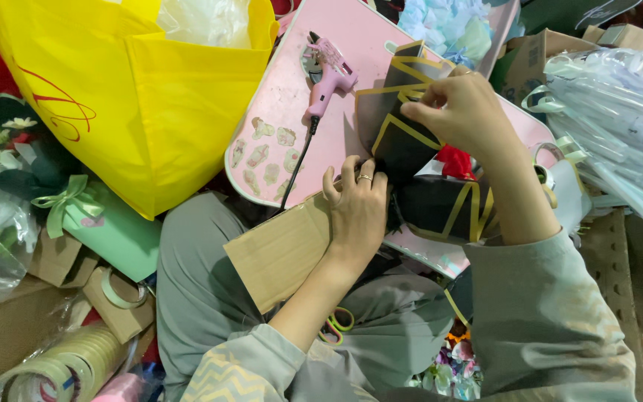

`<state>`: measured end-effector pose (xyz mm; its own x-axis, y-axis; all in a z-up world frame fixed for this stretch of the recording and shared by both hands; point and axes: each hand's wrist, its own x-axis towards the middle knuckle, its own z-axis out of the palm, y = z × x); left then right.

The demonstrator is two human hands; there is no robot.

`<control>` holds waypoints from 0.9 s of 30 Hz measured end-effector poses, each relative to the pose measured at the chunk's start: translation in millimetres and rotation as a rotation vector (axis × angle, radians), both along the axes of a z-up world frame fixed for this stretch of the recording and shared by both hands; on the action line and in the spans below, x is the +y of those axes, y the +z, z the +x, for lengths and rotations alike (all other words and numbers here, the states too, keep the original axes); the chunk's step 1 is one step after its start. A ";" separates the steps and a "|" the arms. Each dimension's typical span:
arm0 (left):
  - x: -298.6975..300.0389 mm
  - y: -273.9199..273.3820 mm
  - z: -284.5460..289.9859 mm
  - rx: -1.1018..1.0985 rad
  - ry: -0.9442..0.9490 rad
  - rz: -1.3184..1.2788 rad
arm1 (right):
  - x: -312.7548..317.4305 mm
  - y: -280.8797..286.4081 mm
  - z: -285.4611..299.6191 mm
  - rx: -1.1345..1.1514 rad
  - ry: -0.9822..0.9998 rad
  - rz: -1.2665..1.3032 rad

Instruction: The person assembles a rose bouquet by wrapping black and gold paper around the base of the stems, securing the wrapping with tape and adhesive, and adding decorative folds to the paper.

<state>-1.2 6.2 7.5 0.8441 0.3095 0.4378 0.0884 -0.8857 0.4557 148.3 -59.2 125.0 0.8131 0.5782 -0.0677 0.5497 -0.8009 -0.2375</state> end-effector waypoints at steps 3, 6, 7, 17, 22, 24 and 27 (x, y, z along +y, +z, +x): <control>-1.2 -1.4 0.2 -0.020 0.031 0.022 | -2.1 -3.3 -1.7 0.039 0.033 -0.060; 0.2 -1.1 -0.1 -0.013 0.044 0.054 | -7.4 11.7 -11.7 0.070 -0.053 0.096; 0.4 -1.4 -0.6 -0.006 0.029 0.030 | -14.0 19.6 -15.5 0.029 -0.050 0.149; 4.2 10.8 -1.2 0.011 -0.034 -0.060 | -105.6 73.4 -99.9 0.055 -0.320 0.401; 0.9 3.3 2.3 0.023 -0.019 -0.025 | -181.5 37.3 -123.9 -0.129 -0.640 0.346; 1.7 4.1 2.2 0.013 -0.019 -0.024 | -196.5 13.8 -126.2 -0.154 -0.671 0.260; 0.2 0.4 2.2 -0.002 -0.035 -0.012 | -181.4 -17.8 -132.7 0.097 -0.902 0.328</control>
<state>1.0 6.4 7.9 0.8536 0.2852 0.4360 0.0567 -0.8827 0.4665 15.6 -240.6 107.2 0.9602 -0.2590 -0.1044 -0.2737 -0.7982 -0.5367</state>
